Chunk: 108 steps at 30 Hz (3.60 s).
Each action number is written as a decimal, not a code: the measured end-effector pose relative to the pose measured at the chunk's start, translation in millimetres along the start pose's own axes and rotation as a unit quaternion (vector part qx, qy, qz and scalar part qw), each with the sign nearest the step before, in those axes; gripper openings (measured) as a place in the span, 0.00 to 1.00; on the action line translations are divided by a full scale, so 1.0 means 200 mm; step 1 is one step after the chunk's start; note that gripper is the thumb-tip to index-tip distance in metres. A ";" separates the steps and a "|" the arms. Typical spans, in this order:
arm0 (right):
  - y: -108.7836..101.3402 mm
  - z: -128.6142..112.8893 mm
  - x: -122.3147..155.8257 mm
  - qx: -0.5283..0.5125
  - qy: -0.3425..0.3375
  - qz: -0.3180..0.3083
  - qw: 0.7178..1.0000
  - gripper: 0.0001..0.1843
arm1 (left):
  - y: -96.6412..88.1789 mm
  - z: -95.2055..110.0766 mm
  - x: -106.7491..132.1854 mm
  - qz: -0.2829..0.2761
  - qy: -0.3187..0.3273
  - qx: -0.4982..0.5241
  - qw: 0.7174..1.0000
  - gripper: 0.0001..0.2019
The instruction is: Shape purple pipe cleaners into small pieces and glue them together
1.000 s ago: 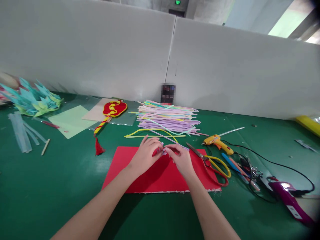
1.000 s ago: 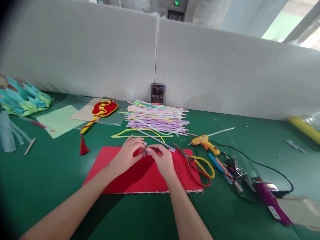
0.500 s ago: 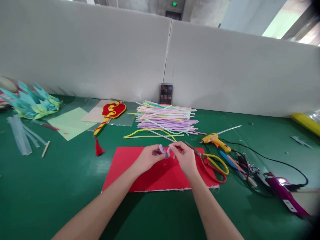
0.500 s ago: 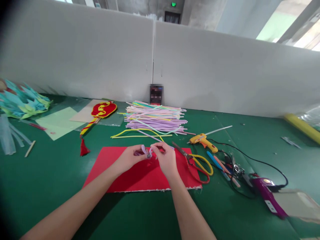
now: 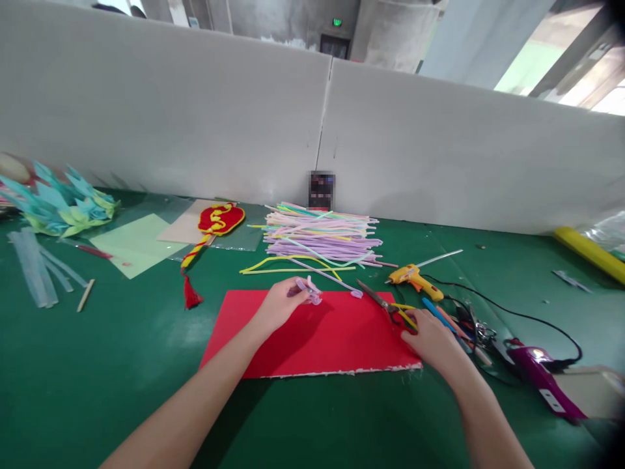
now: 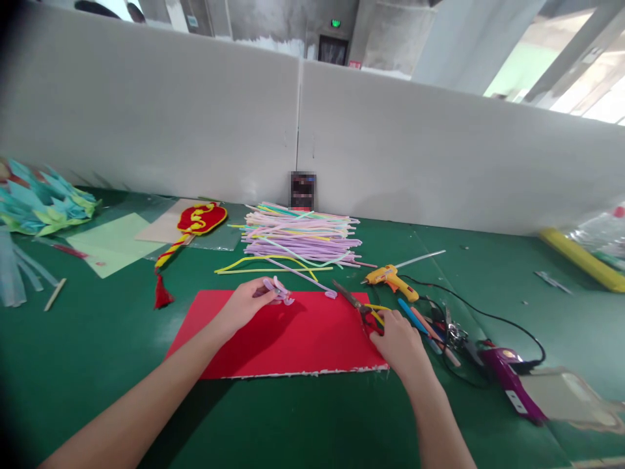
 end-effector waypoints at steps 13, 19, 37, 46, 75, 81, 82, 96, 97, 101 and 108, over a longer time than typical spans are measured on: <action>-0.13 -0.21 0.15 -0.226 0.011 0.025 0.974 0.15 | 0.02 0.10 -0.04 -0.035 -0.036 0.068 0.996 0.09; -0.22 -0.40 0.23 -0.155 -0.095 -0.006 0.983 0.11 | 0.14 0.20 -0.01 -0.154 -0.105 0.066 0.980 0.11; -0.22 -0.56 0.24 -0.133 -0.162 -0.067 0.975 0.11 | 0.09 0.13 -0.01 -0.169 -0.156 0.107 0.967 0.09; -0.19 -0.55 0.23 -0.128 -0.159 -0.080 0.976 0.13 | 0.10 0.15 0.00 -0.192 -0.166 0.125 0.959 0.10; -0.22 -0.58 0.27 -0.065 -0.165 -0.077 0.981 0.15 | 0.11 0.04 -0.03 -0.138 -0.210 0.059 0.966 0.10; -0.23 -0.60 0.27 -0.057 -0.169 -0.091 0.980 0.17 | 0.11 0.04 -0.02 -0.128 -0.221 0.058 0.965 0.10; -0.23 -0.60 0.27 -0.058 -0.172 -0.094 0.979 0.17 | 0.12 0.04 -0.02 -0.125 -0.224 0.055 0.965 0.10; -0.21 -0.61 0.28 -0.085 -0.164 -0.099 0.978 0.17 | 0.09 -0.01 -0.03 -0.095 -0.237 0.069 0.964 0.08; -0.22 -0.62 0.28 -0.093 -0.167 -0.103 0.976 0.18 | 0.09 -0.01 -0.03 -0.097 -0.238 0.073 0.964 0.08; -0.21 -0.62 0.28 -0.118 -0.175 -0.101 0.972 0.18 | 0.11 -0.01 -0.03 -0.105 -0.242 0.094 0.960 0.06; -0.17 -0.60 0.27 -0.105 -0.167 -0.067 0.978 0.19 | 0.10 -0.02 -0.03 -0.096 -0.239 0.100 0.961 0.05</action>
Point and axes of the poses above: each hand's wrist, its own x-axis away from the middle knuckle, its own y-axis out of the palm, z = x × y, the point moved 7 cm from there along -x, towards the middle knuckle, and after that the axes turned 12 degrees about x, right-handed, at the moved point
